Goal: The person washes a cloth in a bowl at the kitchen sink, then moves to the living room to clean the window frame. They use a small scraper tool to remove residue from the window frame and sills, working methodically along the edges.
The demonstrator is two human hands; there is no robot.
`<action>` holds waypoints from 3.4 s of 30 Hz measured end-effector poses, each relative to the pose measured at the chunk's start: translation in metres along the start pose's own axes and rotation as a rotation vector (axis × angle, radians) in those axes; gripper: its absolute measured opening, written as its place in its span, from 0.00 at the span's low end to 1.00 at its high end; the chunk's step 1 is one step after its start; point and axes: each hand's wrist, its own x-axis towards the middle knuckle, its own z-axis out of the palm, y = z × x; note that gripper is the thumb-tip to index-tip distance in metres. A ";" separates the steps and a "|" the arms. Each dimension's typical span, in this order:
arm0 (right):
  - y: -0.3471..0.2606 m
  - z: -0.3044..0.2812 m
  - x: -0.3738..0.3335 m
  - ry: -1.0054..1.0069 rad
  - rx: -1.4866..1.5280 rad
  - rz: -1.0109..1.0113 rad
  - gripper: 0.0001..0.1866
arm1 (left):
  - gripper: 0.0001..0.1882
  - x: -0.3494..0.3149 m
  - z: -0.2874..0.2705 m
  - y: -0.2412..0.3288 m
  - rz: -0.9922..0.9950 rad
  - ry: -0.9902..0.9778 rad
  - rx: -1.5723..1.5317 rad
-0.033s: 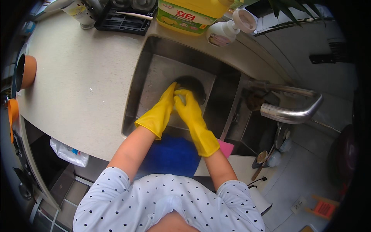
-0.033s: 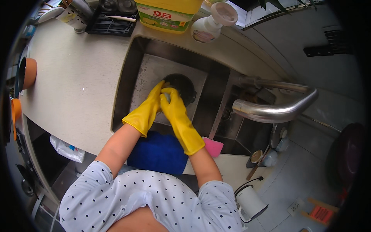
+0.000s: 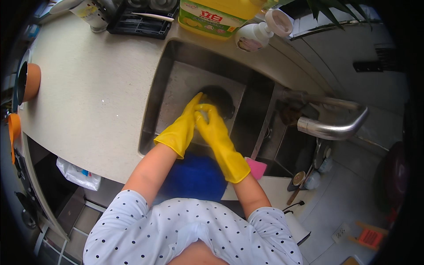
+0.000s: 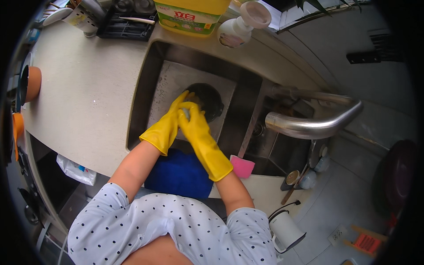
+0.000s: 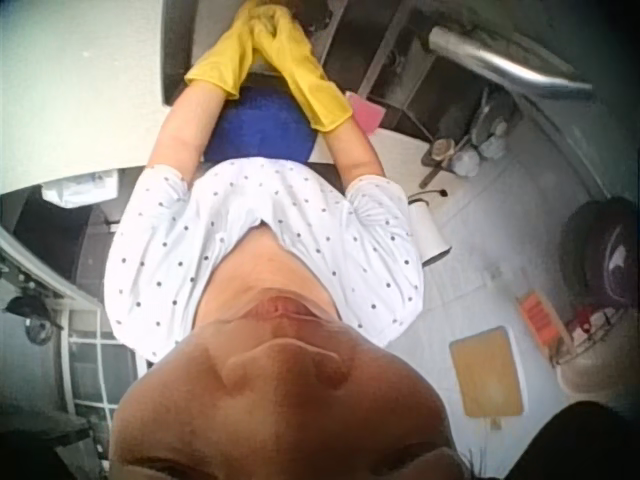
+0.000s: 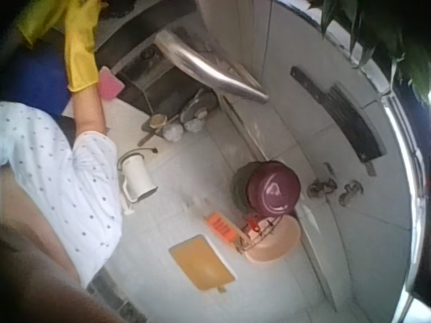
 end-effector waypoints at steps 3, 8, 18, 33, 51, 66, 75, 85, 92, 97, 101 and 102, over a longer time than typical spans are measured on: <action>0.022 0.031 -0.001 0.195 -0.303 -0.066 0.23 | 0.30 -0.027 0.029 -0.017 -0.012 -0.336 -0.370; 0.052 0.029 0.039 0.230 -0.232 0.131 0.19 | 0.30 -0.032 0.019 -0.020 0.067 -0.273 -0.220; 0.133 0.029 0.073 0.005 -0.321 0.330 0.20 | 0.25 -0.042 0.040 -0.008 -0.051 0.358 -0.187; 0.075 0.023 0.043 0.225 -0.242 0.143 0.16 | 0.18 -0.037 0.028 -0.022 -0.096 0.095 -0.092; -0.037 -0.092 -0.015 -0.175 0.387 0.088 0.17 | 0.38 -0.144 0.090 0.028 0.804 -0.265 1.251; -0.003 -0.057 -0.039 -0.088 0.891 0.049 0.26 | 0.21 -0.127 0.076 -0.003 0.675 -0.121 0.898; 0.002 -0.022 -0.043 0.215 1.281 0.140 0.19 | 0.29 -0.150 0.062 -0.015 0.768 -0.283 0.661; -0.016 -0.029 -0.029 0.200 0.878 0.748 0.14 | 0.39 -0.183 0.122 -0.003 0.223 -0.348 0.774; 0.044 -0.011 0.004 0.001 0.813 0.667 0.19 | 0.30 -0.179 0.137 -0.021 0.164 -0.238 0.710; 0.078 0.006 0.016 -0.197 0.659 0.620 0.23 | 0.25 -0.157 0.111 -0.039 0.330 0.056 0.624; 0.098 0.033 0.021 -0.200 0.565 0.677 0.26 | 0.22 -0.119 0.067 -0.046 0.373 0.119 0.679; 0.099 0.037 0.021 -0.130 0.606 0.734 0.26 | 0.21 -0.109 0.055 -0.049 0.365 0.115 0.637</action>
